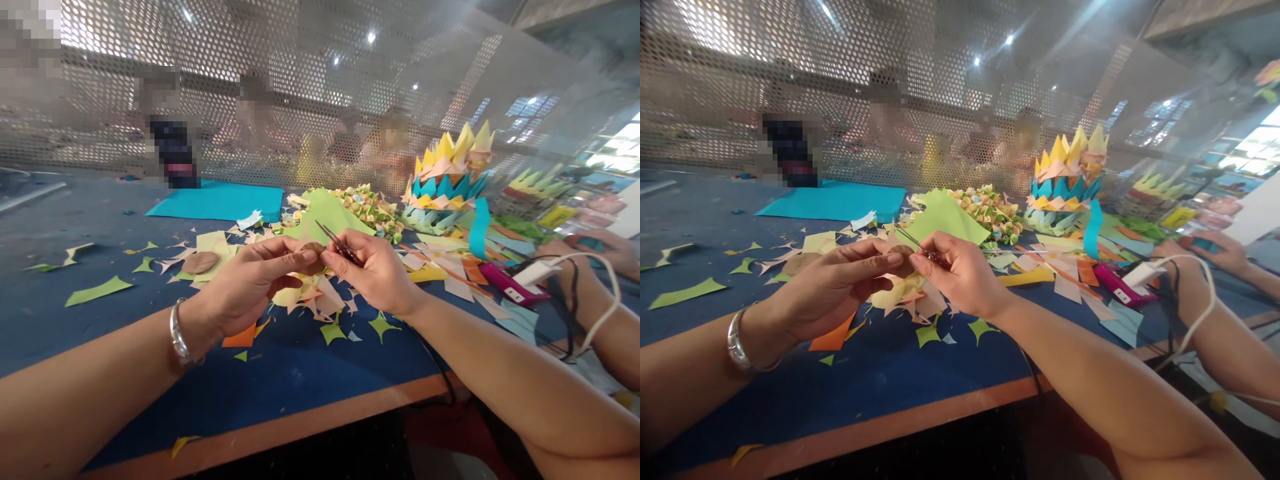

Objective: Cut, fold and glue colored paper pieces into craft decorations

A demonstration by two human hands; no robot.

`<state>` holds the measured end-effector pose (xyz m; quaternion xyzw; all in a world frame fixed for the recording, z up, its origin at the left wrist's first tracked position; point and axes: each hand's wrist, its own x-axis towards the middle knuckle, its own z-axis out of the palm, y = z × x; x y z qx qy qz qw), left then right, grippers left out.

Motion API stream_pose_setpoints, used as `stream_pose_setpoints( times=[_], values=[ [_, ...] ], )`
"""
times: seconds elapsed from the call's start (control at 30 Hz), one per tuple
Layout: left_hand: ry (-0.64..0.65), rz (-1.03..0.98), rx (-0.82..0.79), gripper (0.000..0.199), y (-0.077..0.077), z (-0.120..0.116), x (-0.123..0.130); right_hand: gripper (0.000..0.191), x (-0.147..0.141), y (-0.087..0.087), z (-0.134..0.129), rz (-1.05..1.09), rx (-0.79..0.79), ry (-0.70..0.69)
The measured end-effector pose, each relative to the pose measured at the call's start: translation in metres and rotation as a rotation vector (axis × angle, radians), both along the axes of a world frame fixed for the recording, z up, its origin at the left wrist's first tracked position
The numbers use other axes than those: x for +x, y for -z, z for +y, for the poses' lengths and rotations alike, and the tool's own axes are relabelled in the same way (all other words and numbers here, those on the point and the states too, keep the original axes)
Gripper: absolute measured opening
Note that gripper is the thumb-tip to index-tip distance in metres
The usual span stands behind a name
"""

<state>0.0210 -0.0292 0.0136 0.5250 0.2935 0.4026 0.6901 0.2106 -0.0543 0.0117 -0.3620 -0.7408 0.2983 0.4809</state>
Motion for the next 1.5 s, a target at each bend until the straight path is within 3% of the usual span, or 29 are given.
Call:
stream_pose_setpoints(
  times=[0.27,0.57,1.5],
  values=[
    [-0.058,-0.02,0.129,0.014,-0.0005,-0.0015,0.0023,0.037,0.0039,0.0026,-0.0006,0.017,-0.114,-0.061],
    [-0.073,-0.042,0.22,0.014,0.0025,-0.0004,0.0019,0.045,0.005,0.0008,-0.0009,-0.102,-0.096,0.013],
    [-0.009,-0.083,0.243,0.013,0.0081,-0.0002,0.0015,0.046,0.0055,-0.0011,-0.0013,-0.182,-0.006,0.036]
  ],
)
